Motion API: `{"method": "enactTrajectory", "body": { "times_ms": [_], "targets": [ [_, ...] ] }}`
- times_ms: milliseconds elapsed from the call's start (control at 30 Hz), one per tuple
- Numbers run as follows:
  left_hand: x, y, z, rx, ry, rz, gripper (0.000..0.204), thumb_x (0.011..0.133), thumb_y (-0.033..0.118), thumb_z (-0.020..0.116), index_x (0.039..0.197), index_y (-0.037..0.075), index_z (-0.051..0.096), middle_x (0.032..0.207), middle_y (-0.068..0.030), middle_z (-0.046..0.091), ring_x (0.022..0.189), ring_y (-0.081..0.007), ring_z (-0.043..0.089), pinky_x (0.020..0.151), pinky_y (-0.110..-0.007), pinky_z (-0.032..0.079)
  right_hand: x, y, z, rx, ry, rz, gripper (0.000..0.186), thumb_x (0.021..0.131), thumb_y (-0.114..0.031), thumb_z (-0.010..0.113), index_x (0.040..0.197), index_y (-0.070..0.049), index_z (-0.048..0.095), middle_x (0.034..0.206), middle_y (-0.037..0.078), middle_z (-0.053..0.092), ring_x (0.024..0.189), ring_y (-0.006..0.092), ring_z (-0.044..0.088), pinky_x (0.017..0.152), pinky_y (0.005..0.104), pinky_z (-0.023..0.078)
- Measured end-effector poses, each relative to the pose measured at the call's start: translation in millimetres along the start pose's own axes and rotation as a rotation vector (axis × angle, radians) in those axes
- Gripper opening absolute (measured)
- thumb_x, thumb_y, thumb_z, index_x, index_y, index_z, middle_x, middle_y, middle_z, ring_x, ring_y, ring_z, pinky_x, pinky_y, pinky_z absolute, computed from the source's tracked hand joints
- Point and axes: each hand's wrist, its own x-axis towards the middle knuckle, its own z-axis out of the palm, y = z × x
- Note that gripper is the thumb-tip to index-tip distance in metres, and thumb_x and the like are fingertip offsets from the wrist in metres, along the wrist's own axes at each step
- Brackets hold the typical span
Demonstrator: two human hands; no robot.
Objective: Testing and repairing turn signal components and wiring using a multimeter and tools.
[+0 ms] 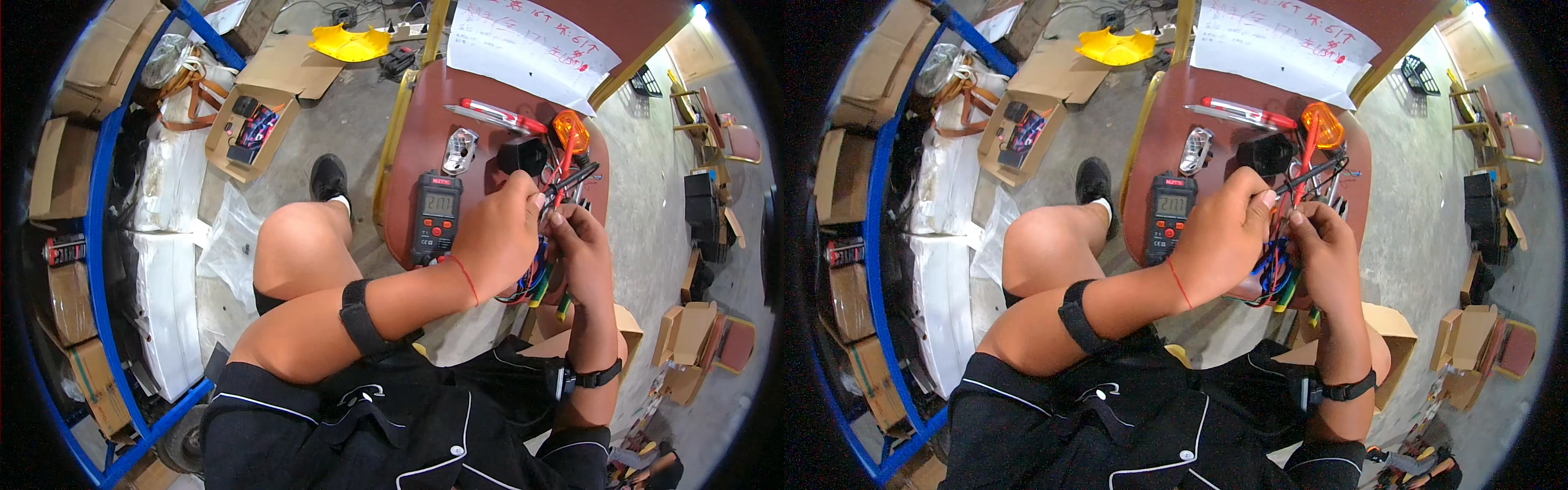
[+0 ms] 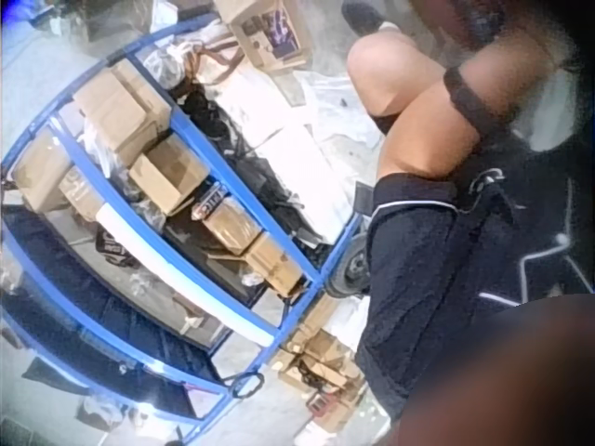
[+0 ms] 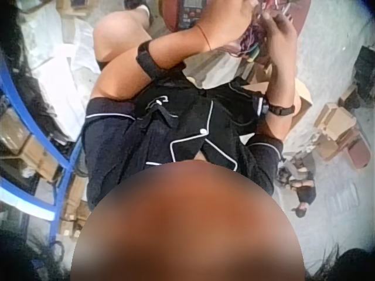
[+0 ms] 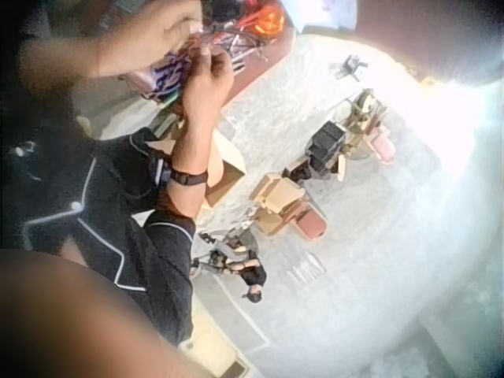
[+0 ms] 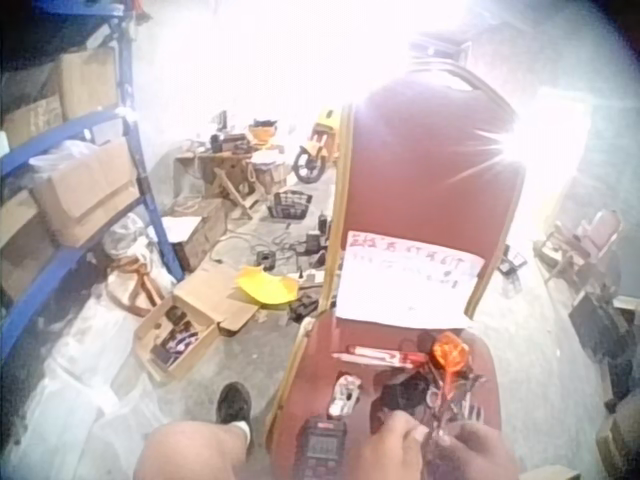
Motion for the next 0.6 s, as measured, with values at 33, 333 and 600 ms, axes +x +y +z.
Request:
{"method": "enactTrajectory", "body": {
  "times_ms": [33,333,600],
  "targets": [
    [0,-1,1,-0.011,-0.001,-0.017,0.016,0.097,0.017,0.050,0.092,0.002,0.051,0.068,-0.0161,0.061,0.065,-0.0328,0.063,0.060,-0.043,0.047,2,1,1,-0.005,-0.006,-0.009,0.013,0.096,-0.013,0.055,0.093,-0.002,0.060,0.077,-0.001,0.058,0.064,0.0059,0.049,0.056,0.0207,0.040],
    [12,-14,-3,-0.189,-0.077,-0.236,0.022,0.101,0.020,0.046,0.100,-0.001,0.049,0.070,-0.0093,0.062,0.052,-0.0130,0.059,0.049,-0.026,0.047,26,11,15,-0.099,0.044,-0.015,0.023,0.093,-0.018,0.059,0.094,0.004,0.064,0.074,0.008,0.066,0.066,0.0122,0.060,0.060,0.0277,0.047],
    [18,-22,-13,-0.395,0.010,-0.228,0.023,0.102,0.022,0.043,0.103,0.000,0.047,0.074,-0.0104,0.063,0.050,-0.0125,0.057,0.047,-0.023,0.044,27,14,13,-0.187,0.029,-0.053,0.026,0.091,-0.019,0.060,0.091,0.007,0.065,0.075,0.012,0.068,0.067,0.0165,0.063,0.063,0.0309,0.049]
  ]
}}
